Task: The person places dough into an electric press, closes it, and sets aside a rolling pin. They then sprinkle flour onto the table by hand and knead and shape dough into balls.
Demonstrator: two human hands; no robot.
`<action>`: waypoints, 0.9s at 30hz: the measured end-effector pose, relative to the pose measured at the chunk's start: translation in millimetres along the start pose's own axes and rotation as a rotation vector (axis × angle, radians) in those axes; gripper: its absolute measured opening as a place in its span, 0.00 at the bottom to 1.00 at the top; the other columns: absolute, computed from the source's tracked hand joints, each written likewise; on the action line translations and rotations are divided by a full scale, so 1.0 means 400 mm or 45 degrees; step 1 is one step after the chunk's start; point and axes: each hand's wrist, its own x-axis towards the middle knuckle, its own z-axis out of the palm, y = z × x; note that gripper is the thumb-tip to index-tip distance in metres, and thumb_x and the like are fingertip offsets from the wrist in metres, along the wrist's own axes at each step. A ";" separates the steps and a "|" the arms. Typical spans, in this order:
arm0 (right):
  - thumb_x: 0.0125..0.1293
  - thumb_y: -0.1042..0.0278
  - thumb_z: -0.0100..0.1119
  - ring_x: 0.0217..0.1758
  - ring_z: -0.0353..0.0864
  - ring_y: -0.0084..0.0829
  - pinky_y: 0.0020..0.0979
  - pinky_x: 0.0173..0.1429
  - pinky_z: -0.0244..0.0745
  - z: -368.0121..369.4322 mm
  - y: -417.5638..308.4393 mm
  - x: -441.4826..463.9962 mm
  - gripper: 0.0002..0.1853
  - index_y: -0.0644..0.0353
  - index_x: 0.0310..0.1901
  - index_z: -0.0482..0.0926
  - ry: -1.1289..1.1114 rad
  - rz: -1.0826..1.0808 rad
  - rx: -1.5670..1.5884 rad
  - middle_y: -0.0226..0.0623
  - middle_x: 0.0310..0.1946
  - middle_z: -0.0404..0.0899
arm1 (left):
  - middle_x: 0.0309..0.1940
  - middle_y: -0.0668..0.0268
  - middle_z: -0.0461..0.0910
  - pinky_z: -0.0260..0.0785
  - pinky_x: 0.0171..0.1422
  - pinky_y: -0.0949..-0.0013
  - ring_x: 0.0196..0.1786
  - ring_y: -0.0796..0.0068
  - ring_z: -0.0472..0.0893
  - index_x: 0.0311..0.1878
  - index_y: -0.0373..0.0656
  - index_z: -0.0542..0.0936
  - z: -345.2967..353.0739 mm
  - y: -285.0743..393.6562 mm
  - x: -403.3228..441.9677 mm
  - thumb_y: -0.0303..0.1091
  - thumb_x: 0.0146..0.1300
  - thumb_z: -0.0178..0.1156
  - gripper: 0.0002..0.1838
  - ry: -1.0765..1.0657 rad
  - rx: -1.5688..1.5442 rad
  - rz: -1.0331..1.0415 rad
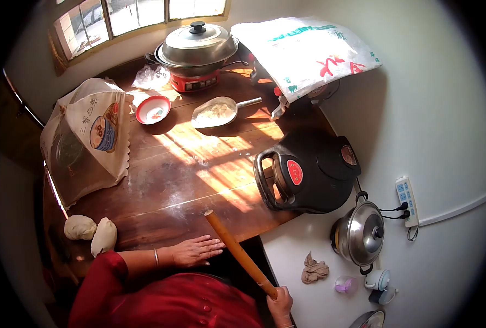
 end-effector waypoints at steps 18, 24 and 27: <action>0.53 0.52 0.65 0.27 0.75 0.50 0.44 0.28 0.69 0.076 0.054 -0.309 0.16 0.55 0.30 0.73 0.333 0.683 -0.142 0.46 0.24 0.74 | 0.70 0.49 0.55 0.36 0.78 0.53 0.74 0.53 0.52 0.69 0.33 0.58 -0.099 -0.234 0.185 0.52 0.69 0.45 0.35 0.552 0.372 -0.886; 0.51 0.54 0.65 0.19 0.72 0.46 0.42 0.23 0.67 0.202 0.221 -0.339 0.13 0.51 0.25 0.72 0.523 0.507 -0.342 0.41 0.17 0.71 | 0.73 0.54 0.53 0.36 0.79 0.56 0.76 0.60 0.50 0.69 0.34 0.60 0.051 -0.111 0.297 0.56 0.69 0.41 0.36 0.234 0.223 -0.074; 0.50 0.55 0.64 0.17 0.71 0.45 0.41 0.21 0.66 0.238 0.304 -0.369 0.13 0.49 0.22 0.71 0.567 0.399 -0.460 0.39 0.15 0.70 | 0.73 0.54 0.54 0.36 0.79 0.55 0.76 0.61 0.50 0.68 0.34 0.60 0.022 -0.158 0.349 0.55 0.69 0.41 0.35 0.318 0.197 -0.170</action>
